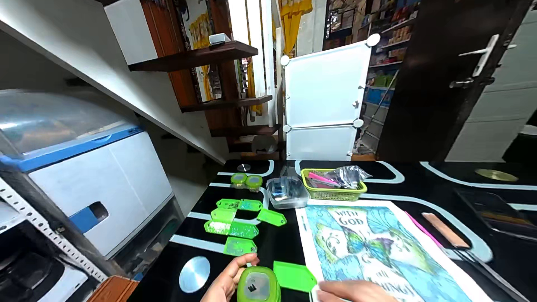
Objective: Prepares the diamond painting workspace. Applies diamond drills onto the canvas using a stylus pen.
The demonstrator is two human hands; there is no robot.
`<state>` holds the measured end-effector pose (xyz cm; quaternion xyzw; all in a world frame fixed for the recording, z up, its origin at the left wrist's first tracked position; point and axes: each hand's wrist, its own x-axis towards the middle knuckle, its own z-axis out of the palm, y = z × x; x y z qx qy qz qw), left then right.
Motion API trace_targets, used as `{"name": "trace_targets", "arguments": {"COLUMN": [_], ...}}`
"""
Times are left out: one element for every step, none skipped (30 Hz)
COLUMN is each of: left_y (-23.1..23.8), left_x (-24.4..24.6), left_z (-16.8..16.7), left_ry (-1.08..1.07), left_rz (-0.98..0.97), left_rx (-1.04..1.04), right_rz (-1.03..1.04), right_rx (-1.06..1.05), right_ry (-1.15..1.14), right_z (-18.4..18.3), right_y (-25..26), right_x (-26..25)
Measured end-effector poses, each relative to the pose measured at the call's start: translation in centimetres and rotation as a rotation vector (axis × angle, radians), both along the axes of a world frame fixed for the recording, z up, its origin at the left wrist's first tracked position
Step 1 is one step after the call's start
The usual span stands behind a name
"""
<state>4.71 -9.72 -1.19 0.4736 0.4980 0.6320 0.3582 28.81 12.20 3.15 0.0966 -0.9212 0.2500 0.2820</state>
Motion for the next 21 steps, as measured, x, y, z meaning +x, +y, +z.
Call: {"name": "trace_targets", "arguments": {"left_y": [-0.4,-0.6,-0.7,-0.8,-0.8,-0.6,-0.4,-0.2,-0.1,-0.1,-0.2,-0.5,-0.8,-1.1,-1.3,-1.5,-1.5,-1.5,-1.4,-1.3,-1.2], "left_x": [0.4,0.6,0.4,0.1,-0.1,-0.5,-0.9,-1.3,-1.5,-1.5,-1.1,-0.4,0.7,1.9,3.0,4.0,4.8,5.4,5.8,5.9,5.8], "left_z": [-0.6,-1.1,-1.5,-1.8,-2.1,-2.2,-2.2,-2.3,-2.4,-2.6,-2.7,-2.7,-2.7,-2.6,-2.5,-2.4,-2.5,-2.5,-2.5,-2.4,-2.2], "left_ry": [0.025,0.054,0.083,0.105,0.115,0.122,0.137,0.161,0.200,0.260,0.342,0.433,0.513,0.569,0.609,0.638,0.653,0.649,0.634,0.612,0.593], "left_rz": [0.000,-0.023,-0.059,-0.102,-0.147,-0.189,-0.225,-0.244,-0.230,-0.172,-0.072,0.078,0.240,0.377,0.465,0.514,0.551,0.585,0.611,0.622,0.615], "left_rx": [-0.040,-0.069,-0.083,-0.086,-0.084,-0.080,-0.080,-0.083,-0.096,-0.119,-0.152,-0.197,-0.258,-0.315,-0.354,-0.381,-0.391,-0.388,-0.382,-0.388,-0.405], "right_rz": [0.034,0.054,0.079,0.108,0.141,0.177,0.209,0.227,0.224,0.196,0.140,0.060,-0.021,-0.086,-0.126,-0.141,-0.141,-0.131,-0.120,-0.117,-0.131], "right_rx": [0.093,0.180,0.253,0.316,0.364,0.397,0.422,0.446,0.468,0.492,0.518,0.549,0.571,0.582,0.585,0.582,0.581,0.579,0.577,0.577,0.579], "right_ry": [-0.024,-0.032,-0.027,-0.013,-0.003,0.002,0.008,0.025,0.051,0.083,0.116,0.140,0.153,0.165,0.167,0.156,0.141,0.129,0.117,0.095,0.061], "right_z": [-0.4,-1.0,-1.7,-2.4,-2.8,-3.2,-3.4,-3.5,-3.8,-4.0,-4.2,-4.3,-4.4,-4.5,-4.5,-4.5,-4.4,-4.2,-4.0,-3.8,-3.6], "right_y": [-1.2,-1.9,-2.2,-2.2,-2.1,-2.0,-1.8,-1.7,-1.7,-1.8,-2.1,-2.5,-3.1,-3.7,-4.3,-5.0,-5.6,-6.2,-6.7,-7.3,-7.8], "right_x": [-1.5,-2.8,-4.1,-5.1,-5.9,-6.5,-7.0,-7.5,-7.8,-8.0,-8.1,-8.1,-7.9,-7.8,-7.7,-7.6,-7.6,-7.6,-7.6,-7.7,-7.9]}}
